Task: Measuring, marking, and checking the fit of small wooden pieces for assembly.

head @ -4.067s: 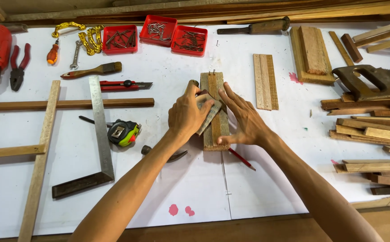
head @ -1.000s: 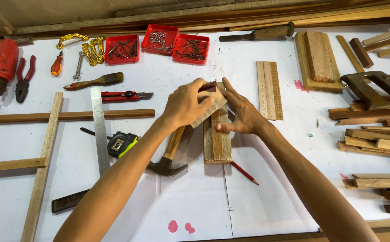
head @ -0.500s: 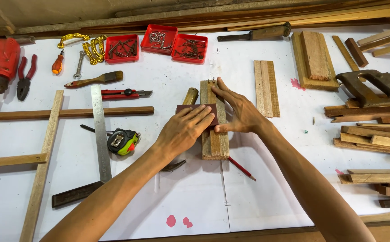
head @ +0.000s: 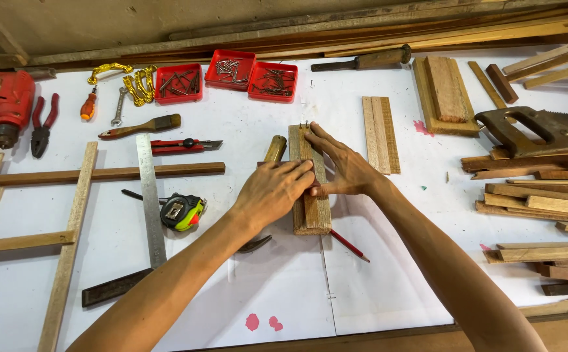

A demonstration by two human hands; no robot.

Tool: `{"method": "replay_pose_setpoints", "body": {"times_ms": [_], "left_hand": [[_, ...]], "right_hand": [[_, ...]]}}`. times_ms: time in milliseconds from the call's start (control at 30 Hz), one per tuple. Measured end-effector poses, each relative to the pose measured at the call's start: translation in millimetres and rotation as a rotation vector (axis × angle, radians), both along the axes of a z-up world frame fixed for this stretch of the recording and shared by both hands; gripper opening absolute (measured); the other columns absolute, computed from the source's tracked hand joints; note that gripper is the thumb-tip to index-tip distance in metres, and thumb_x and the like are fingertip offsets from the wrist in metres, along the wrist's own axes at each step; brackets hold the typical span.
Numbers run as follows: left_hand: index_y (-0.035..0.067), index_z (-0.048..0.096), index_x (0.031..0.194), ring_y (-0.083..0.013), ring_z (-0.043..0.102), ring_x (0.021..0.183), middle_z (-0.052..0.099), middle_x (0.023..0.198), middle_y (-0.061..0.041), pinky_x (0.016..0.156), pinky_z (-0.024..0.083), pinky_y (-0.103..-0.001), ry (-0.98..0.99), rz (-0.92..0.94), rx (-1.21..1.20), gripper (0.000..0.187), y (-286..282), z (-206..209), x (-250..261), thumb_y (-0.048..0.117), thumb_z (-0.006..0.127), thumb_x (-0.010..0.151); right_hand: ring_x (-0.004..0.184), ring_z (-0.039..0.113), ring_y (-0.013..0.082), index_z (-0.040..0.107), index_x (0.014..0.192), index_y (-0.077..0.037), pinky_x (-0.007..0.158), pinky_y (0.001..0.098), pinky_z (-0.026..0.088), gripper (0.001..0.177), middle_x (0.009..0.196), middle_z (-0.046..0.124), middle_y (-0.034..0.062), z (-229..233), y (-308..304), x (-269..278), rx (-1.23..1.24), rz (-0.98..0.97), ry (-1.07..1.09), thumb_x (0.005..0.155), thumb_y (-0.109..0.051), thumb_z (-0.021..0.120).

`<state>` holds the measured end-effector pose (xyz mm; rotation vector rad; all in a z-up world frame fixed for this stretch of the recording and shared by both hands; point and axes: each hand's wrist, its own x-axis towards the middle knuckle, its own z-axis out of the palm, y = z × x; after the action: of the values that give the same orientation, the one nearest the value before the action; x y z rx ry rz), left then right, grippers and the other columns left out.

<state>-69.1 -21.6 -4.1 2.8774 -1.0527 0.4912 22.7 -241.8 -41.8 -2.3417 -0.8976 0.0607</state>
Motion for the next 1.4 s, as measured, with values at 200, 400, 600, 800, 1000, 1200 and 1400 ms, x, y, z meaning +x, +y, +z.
{"method": "replay_pose_setpoints", "body": {"times_ms": [200,400,600,800,1000,1200,1400], "left_hand": [[0.01,0.066,0.119,-0.0209,0.065,0.122,0.064,0.142,-0.005,0.094,0.054,-0.038,-0.119,0.036,-0.073,0.028,0,-10,18,0.006,0.057,0.093],[0.009,0.065,0.114,-0.0193,0.067,0.116,0.066,0.135,-0.002,0.093,0.054,-0.042,0.024,0.073,-0.123,0.018,-3,14,45,0.014,0.058,0.098],[0.012,0.065,0.106,-0.0172,0.068,0.114,0.069,0.13,0.0,0.092,0.055,-0.038,0.107,0.04,-0.097,0.011,-3,22,-8,0.01,0.056,0.099],[0.01,0.064,0.106,-0.0191,0.069,0.11,0.069,0.13,-0.003,0.084,0.054,-0.039,-0.086,0.012,-0.158,0.015,-5,12,-14,0.008,0.058,0.093],[0.011,0.065,0.109,-0.0178,0.072,0.102,0.073,0.115,-0.001,0.09,0.055,-0.038,0.101,0.113,-0.135,0.012,-9,19,33,0.018,0.058,0.101],[0.009,0.067,0.11,-0.0194,0.072,0.098,0.075,0.113,-0.003,0.082,0.055,-0.039,-0.065,0.012,-0.252,0.021,-1,3,20,0.009,0.06,0.09],[0.01,0.068,0.105,-0.0197,0.07,0.115,0.073,0.125,-0.003,0.092,0.055,-0.038,-0.054,-0.016,-0.223,0.013,-2,17,-29,0.011,0.063,0.093]], "right_hand": [[0.154,0.032,0.0391,0.023,0.164,-0.009,0.124,0.0587,0.03,0.149,0.174,0.017,0.0148,-12,-6,3,0.007,0.06,-0.135,0.049,-0.096,0.062],[0.152,0.032,0.0371,0.019,0.164,-0.01,0.122,0.0586,0.03,0.155,0.173,0.02,0.0102,-9,-3,1,-0.03,-0.017,-0.056,0.043,-0.097,0.06],[0.153,0.031,0.0376,0.022,0.163,-0.016,0.121,0.0568,0.033,0.15,0.174,0.015,0.0094,-5,-3,1,-0.044,0.012,-0.059,0.043,-0.096,0.062],[0.151,0.033,0.0394,0.02,0.164,-0.014,0.121,0.0567,0.032,0.151,0.174,0.013,0.0099,-9,-4,2,-0.04,0.034,-0.079,0.045,-0.097,0.06],[0.15,0.035,0.0383,0.02,0.163,-0.014,0.119,0.0574,0.033,0.153,0.173,0.017,0.0093,-7,-2,1,-0.038,0.011,-0.055,0.042,-0.099,0.058],[0.148,0.038,0.0406,0.031,0.16,-0.013,0.119,0.0579,0.034,0.146,0.171,0.022,0.0128,-8,-8,5,-0.069,0.007,-0.2,0.045,-0.097,0.065],[0.123,0.067,0.0247,0.072,0.12,-0.017,0.104,0.0426,0.057,0.054,0.13,0.07,0.002,38,-8,-64,-0.037,0.01,-0.377,0.075,-0.043,0.088]]}}
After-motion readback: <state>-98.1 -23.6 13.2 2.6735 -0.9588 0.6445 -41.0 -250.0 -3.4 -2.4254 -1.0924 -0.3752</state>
